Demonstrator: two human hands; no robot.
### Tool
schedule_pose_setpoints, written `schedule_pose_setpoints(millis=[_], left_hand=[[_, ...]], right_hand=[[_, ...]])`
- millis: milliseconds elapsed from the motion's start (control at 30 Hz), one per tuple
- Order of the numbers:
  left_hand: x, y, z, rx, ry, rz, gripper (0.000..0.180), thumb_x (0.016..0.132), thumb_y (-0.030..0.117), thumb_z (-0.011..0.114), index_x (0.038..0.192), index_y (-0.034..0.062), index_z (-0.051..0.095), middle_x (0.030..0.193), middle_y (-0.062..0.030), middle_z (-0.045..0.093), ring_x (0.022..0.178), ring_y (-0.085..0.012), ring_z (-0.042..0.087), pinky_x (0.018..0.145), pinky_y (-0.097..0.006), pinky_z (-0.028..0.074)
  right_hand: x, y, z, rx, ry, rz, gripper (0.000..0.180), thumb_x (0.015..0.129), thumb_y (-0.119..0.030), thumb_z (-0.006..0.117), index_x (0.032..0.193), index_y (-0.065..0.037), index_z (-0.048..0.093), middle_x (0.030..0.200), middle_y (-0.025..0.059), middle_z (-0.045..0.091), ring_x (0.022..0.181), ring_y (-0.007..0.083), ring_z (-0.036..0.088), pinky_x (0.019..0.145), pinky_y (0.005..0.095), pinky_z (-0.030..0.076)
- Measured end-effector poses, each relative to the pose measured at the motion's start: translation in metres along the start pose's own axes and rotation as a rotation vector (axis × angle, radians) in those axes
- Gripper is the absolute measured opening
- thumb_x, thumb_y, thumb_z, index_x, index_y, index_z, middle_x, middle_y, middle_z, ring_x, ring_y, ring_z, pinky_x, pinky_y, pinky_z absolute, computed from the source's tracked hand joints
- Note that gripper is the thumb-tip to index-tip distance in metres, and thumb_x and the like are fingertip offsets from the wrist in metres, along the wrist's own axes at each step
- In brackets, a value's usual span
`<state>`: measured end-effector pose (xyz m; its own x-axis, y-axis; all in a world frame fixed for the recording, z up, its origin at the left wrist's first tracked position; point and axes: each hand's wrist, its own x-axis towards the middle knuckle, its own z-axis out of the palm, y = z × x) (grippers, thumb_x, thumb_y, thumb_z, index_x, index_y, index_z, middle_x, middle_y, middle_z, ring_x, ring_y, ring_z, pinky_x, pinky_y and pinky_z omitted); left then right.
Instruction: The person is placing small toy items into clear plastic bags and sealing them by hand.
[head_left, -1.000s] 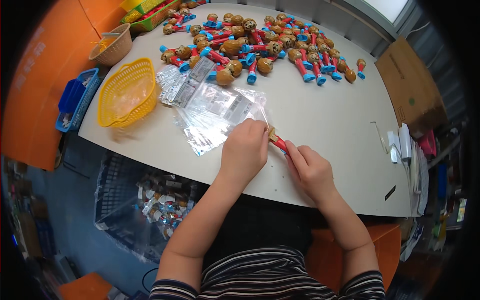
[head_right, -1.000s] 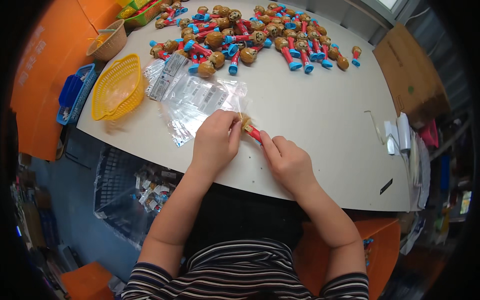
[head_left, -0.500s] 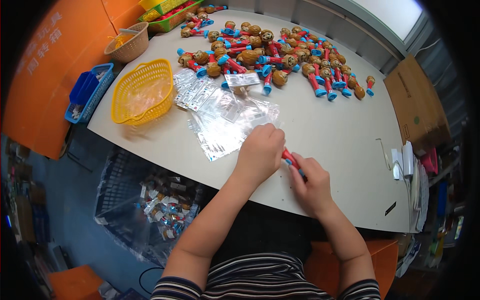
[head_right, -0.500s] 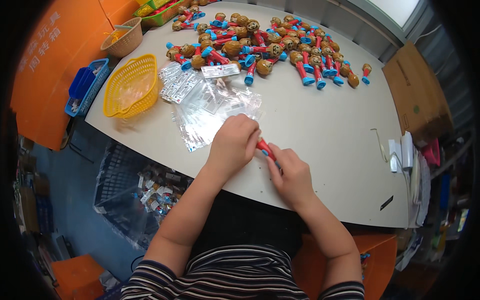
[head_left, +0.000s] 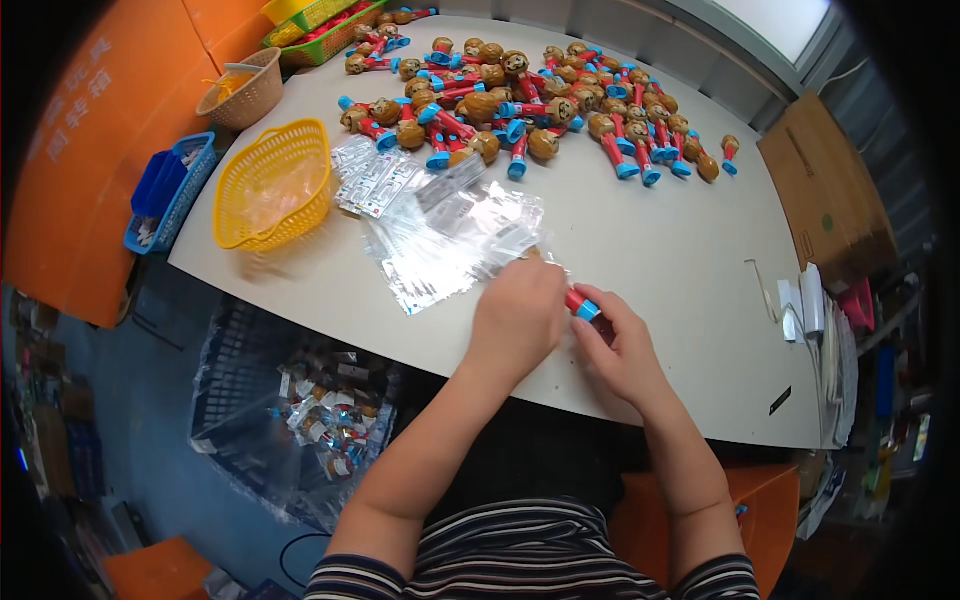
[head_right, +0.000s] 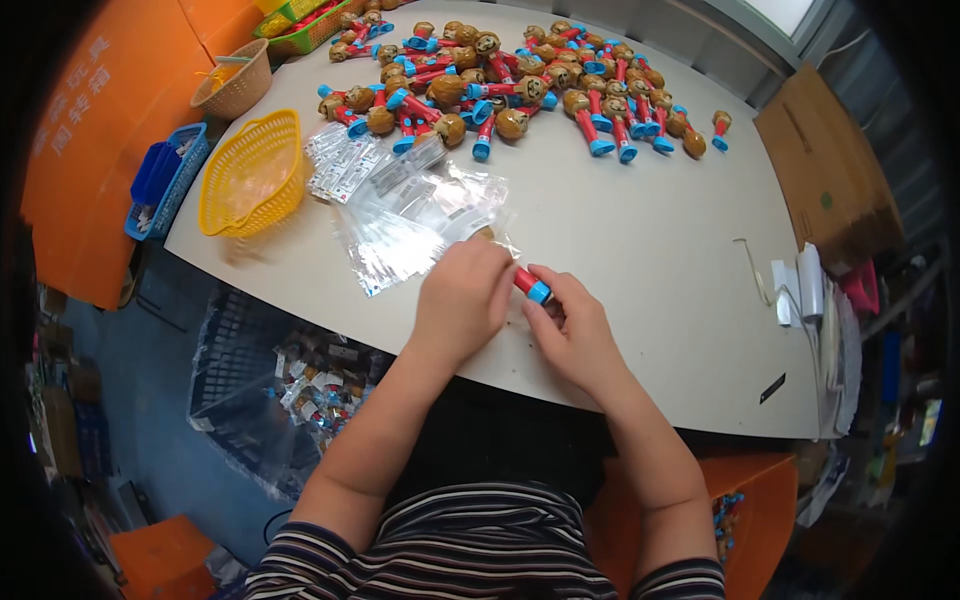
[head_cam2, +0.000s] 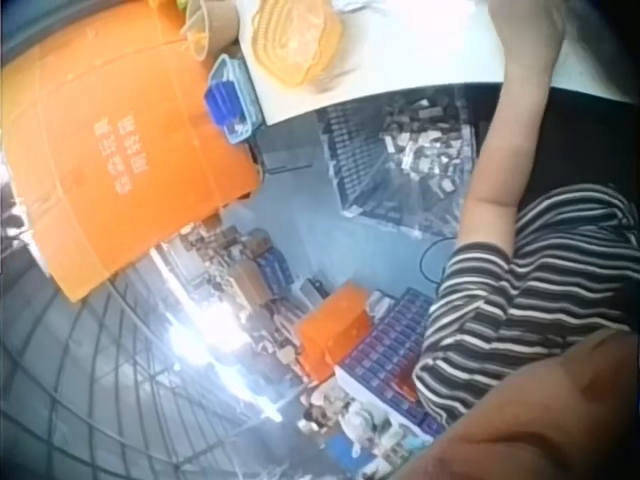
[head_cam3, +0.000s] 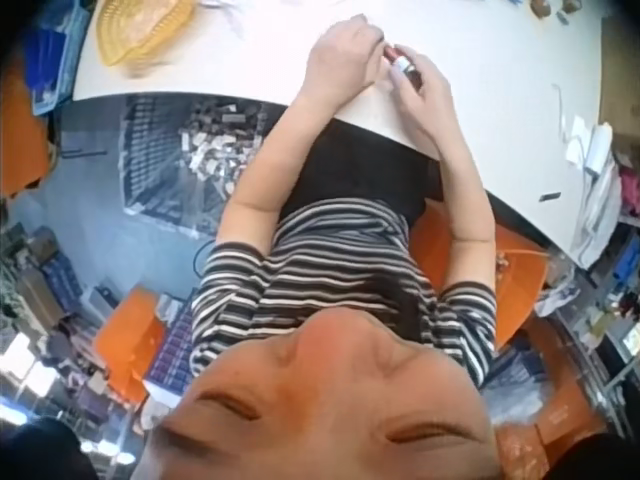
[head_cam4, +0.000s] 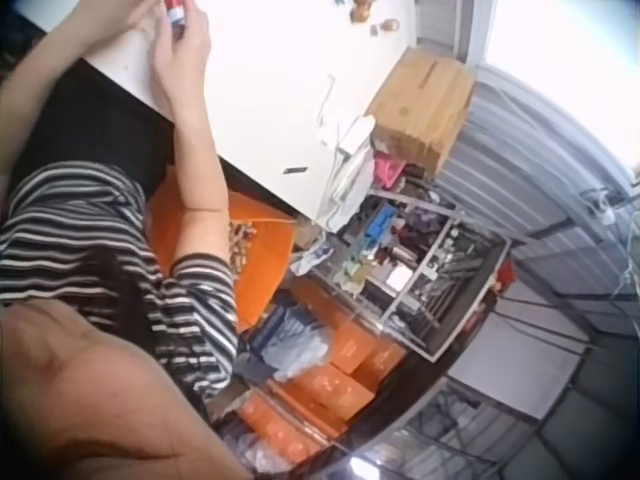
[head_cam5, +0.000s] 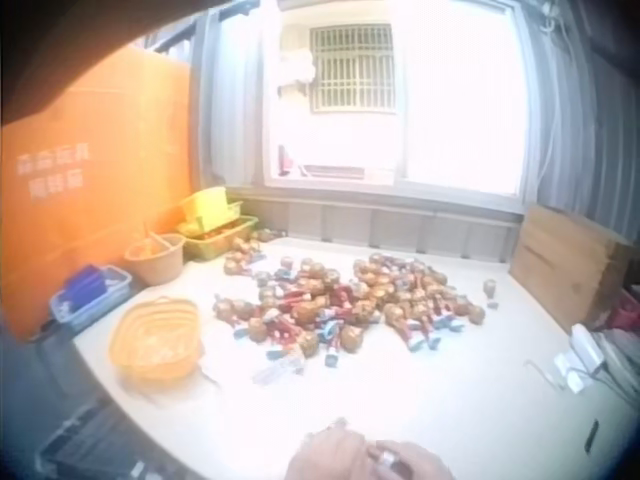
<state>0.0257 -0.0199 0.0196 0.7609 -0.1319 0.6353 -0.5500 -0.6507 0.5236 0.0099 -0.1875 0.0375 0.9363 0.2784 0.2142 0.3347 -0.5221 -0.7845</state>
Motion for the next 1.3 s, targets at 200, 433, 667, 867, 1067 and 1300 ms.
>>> schedule_pose_setpoints(millis=[200, 433, 667, 867, 1067, 1300], left_hand=[[-0.016, 0.006, -0.004, -0.038, 0.057, -0.066, 0.008, 0.082, 0.004, 0.063, 0.085, 0.0043, 0.057, 0.08, -0.0128, 0.054, 0.078, -0.0325, 0.057, 0.068, -0.041, 0.047], [-0.024, 0.018, -0.015, -0.075, 0.018, -0.066, 0.012, 0.081, 0.004, 0.068, 0.091, 0.0037, 0.061, 0.084, -0.0106, 0.059, 0.08, -0.0312, 0.058, 0.069, -0.04, 0.047], [-0.028, 0.016, -0.008, -0.065, -0.03, -0.078, 0.012, 0.081, 0.004, 0.068, 0.091, 0.0027, 0.061, 0.083, -0.0107, 0.058, 0.078, -0.0304, 0.057, 0.069, -0.039, 0.047], [-0.032, 0.012, -0.004, -0.041, -0.044, -0.073, 0.012, 0.08, 0.003, 0.067, 0.09, 0.0029, 0.061, 0.083, -0.0108, 0.057, 0.078, -0.03, 0.057, 0.068, -0.039, 0.047], [-0.034, 0.01, -0.013, -0.034, -0.024, -0.11, 0.016, 0.077, 0.001, 0.067, 0.092, 0.0035, 0.061, 0.085, -0.0112, 0.056, 0.08, -0.0314, 0.057, 0.071, -0.04, 0.047], [-0.049, 0.014, -0.028, 0.074, -0.06, -0.285, 0.02, 0.074, -0.001, 0.067, 0.093, 0.0042, 0.062, 0.092, -0.014, 0.056, 0.09, -0.0341, 0.056, 0.08, -0.043, 0.044]], right_hand=[[-0.009, 0.007, 0.002, -0.132, -0.022, -0.141, 0.035, 0.081, -0.004, 0.073, 0.115, -0.001, 0.063, 0.101, 0.0155, 0.067, 0.075, 0.0249, 0.065, 0.068, 0.0299, 0.054], [0.007, 0.027, -0.005, -0.2, 0.059, -0.505, 0.032, 0.07, -0.012, 0.083, 0.099, -0.008, 0.07, 0.089, 0.0072, 0.071, 0.065, 0.0221, 0.062, 0.06, 0.0306, 0.051], [0.007, 0.038, 0.002, -0.327, 0.136, -0.456, 0.034, 0.066, -0.011, 0.085, 0.095, -0.005, 0.068, 0.097, 0.0078, 0.064, 0.078, 0.0228, 0.056, 0.065, 0.0327, 0.048], [0.023, 0.041, 0.021, -0.022, 0.054, -0.247, 0.056, 0.068, -0.001, 0.077, 0.119, -0.005, 0.054, 0.122, 0.0143, 0.054, 0.096, 0.0264, 0.059, 0.079, 0.0346, 0.051], [0.031, 0.019, 0.026, 0.058, -0.108, -0.032, 0.04, 0.083, -0.003, 0.068, 0.12, 0.0, 0.055, 0.101, 0.0142, 0.065, 0.085, 0.0207, 0.065, 0.074, 0.0311, 0.053], [0.021, 0.001, 0.008, 0.331, -0.228, 0.474, 0.025, 0.092, -0.009, 0.065, 0.11, 0.007, 0.061, 0.087, 0.0103, 0.07, 0.077, 0.013, 0.067, 0.068, 0.0257, 0.054]])
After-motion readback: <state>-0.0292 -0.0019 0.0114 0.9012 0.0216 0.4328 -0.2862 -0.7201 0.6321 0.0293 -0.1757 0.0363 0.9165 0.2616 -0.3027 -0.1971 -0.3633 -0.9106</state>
